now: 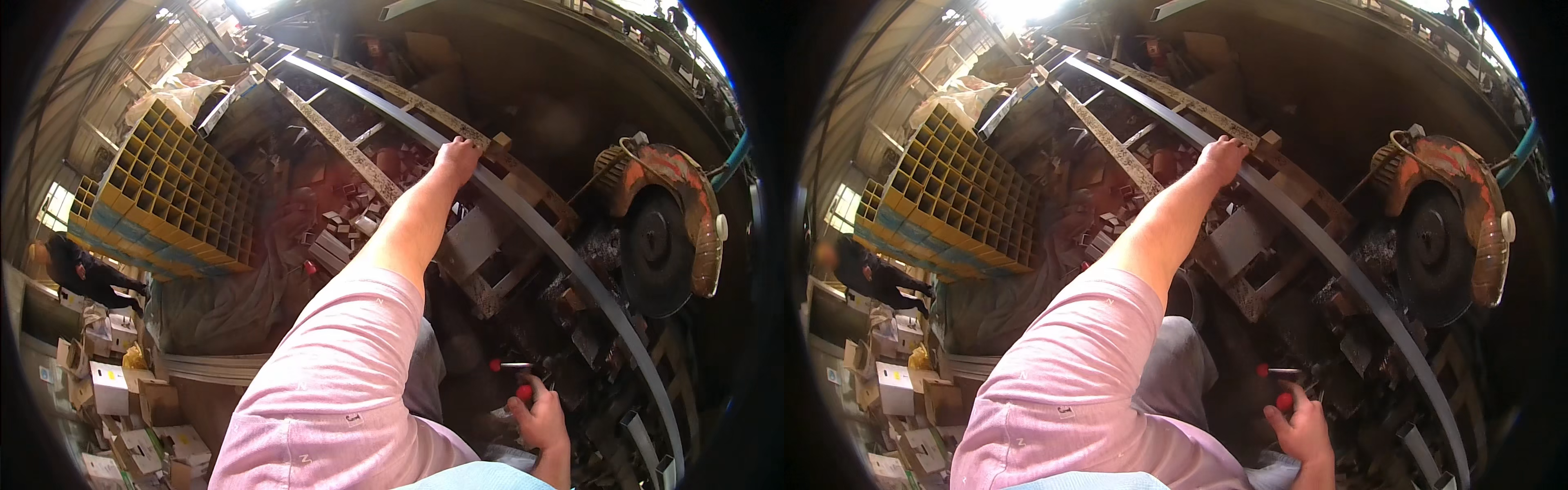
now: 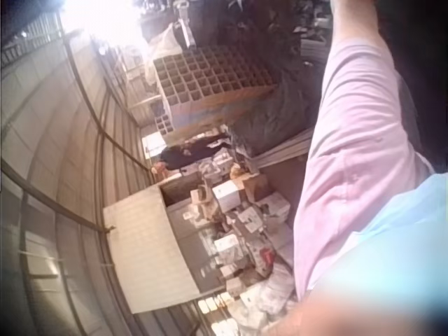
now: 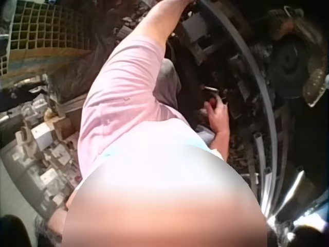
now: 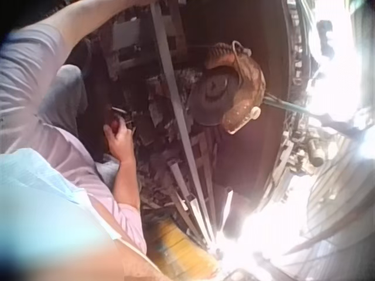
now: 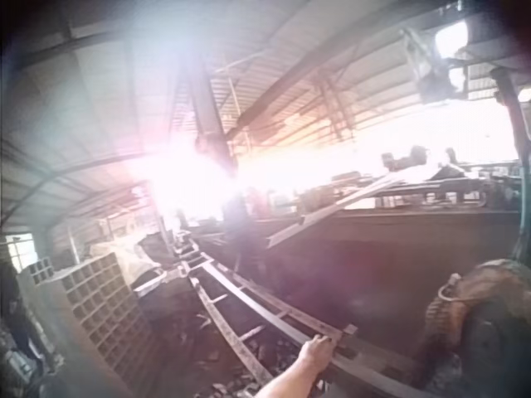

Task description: The person sits at a chop saw and repeatedly cuts long metal profiles into shorter segments. They position each profile, clamp it, lower the saw blade to cut, then remove the cut piece and place it aside before repeating the process.

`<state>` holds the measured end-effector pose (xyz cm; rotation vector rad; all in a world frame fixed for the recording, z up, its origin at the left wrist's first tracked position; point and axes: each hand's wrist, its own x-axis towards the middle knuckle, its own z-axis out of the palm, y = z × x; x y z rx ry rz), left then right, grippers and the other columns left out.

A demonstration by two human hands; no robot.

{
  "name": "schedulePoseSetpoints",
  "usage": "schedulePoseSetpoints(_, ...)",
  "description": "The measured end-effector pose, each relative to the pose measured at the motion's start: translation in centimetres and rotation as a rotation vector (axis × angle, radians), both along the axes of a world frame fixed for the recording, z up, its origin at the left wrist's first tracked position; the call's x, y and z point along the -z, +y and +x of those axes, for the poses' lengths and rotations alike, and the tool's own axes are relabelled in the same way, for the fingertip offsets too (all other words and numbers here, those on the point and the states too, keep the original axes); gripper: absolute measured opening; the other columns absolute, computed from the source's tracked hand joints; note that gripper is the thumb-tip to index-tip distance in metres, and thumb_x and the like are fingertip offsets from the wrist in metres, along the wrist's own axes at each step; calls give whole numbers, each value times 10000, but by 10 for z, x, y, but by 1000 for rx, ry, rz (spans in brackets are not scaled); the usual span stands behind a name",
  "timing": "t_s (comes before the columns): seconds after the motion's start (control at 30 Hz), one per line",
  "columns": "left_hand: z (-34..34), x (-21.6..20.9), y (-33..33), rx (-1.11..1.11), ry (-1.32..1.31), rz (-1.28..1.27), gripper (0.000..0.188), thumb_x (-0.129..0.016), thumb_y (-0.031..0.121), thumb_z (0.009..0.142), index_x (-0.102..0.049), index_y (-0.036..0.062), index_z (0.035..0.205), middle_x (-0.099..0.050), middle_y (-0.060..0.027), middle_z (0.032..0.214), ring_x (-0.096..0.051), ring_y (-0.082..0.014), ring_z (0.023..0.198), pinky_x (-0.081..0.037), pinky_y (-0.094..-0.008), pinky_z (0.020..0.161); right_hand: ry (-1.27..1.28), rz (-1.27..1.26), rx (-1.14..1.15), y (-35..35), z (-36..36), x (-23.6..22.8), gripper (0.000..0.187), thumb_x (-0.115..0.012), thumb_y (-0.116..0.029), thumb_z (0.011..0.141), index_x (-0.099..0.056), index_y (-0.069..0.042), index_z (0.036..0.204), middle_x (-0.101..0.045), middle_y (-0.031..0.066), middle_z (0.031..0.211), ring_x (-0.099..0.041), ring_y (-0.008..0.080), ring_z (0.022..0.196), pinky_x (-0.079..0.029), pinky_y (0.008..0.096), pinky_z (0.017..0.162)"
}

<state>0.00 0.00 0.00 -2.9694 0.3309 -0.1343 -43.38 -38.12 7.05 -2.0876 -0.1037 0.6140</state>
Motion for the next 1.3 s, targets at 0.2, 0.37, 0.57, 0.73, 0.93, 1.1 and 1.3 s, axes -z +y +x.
schedulePoseSetpoints(0.2,7,-8,28,25,-17,14,511,-800,102,862,-728,160,1365,-709,-69,1395,-661,-323,1328,-605,-426,1068,46,-4,-56,0,12,-1,692,-861,-510,899,-733,6,1342,-781,164,875,-789,316,811,-609,411,791)
schedulePoseSetpoints(0.37,17,-7,33,-5,-15,13,544,-806,97,851,-714,172,1382,-711,-69,1395,-661,-310,1342,-606,-428,1070,13,-20,-80,-7,13,4,741,-871,-573,874,-738,0,1325,-794,179,886,-798,330,831,-611,424,790)
schedulePoseSetpoints(0.57,23,-12,33,-36,28,15,461,-768,134,917,-715,175,1373,-722,-87,1359,-675,-301,1328,-603,-430,1071,77,-3,-78,-10,13,0,783,-868,-635,869,-741,-11,1323,-806,168,898,-813,341,878,-619,420,822)
schedulePoseSetpoints(0.73,-7,-16,48,-162,-7,44,619,-755,139,906,-636,81,1511,-623,-156,1539,-552,-350,1474,-477,-434,1236,96,82,-84,-12,14,13,560,-829,-418,978,-719,17,1313,-771,109,834,-706,213,685,-559,352,668)
schedulePoseSetpoints(0.93,-238,-74,57,258,-295,-643,681,-780,97,726,-653,54,1394,-626,-189,1484,-590,-416,1399,-538,-479,1164,269,412,-29,-30,2,46,553,-655,-498,1139,-636,-56,1471,-785,65,853,-535,73,549,-415,246,510)
schedulePoseSetpoints(1.1,-464,-53,82,59,-249,-790,478,-848,125,730,-708,90,1186,-687,-134,1267,-671,-388,1211,-593,-490,993,498,484,8,-18,9,15,441,-708,-447,1120,-699,-58,1328,-778,72,907,-652,137,632,-526,285,561)
schedulePoseSetpoints(1.3,-550,-53,82,-77,-448,-691,311,-849,254,850,-617,102,992,-614,-110,997,-654,-347,1005,-545,-484,820,505,462,-149,-65,26,63,461,-748,-484,1081,-744,-37,1192,-770,141,895,-755,230,823,-605,416,728)
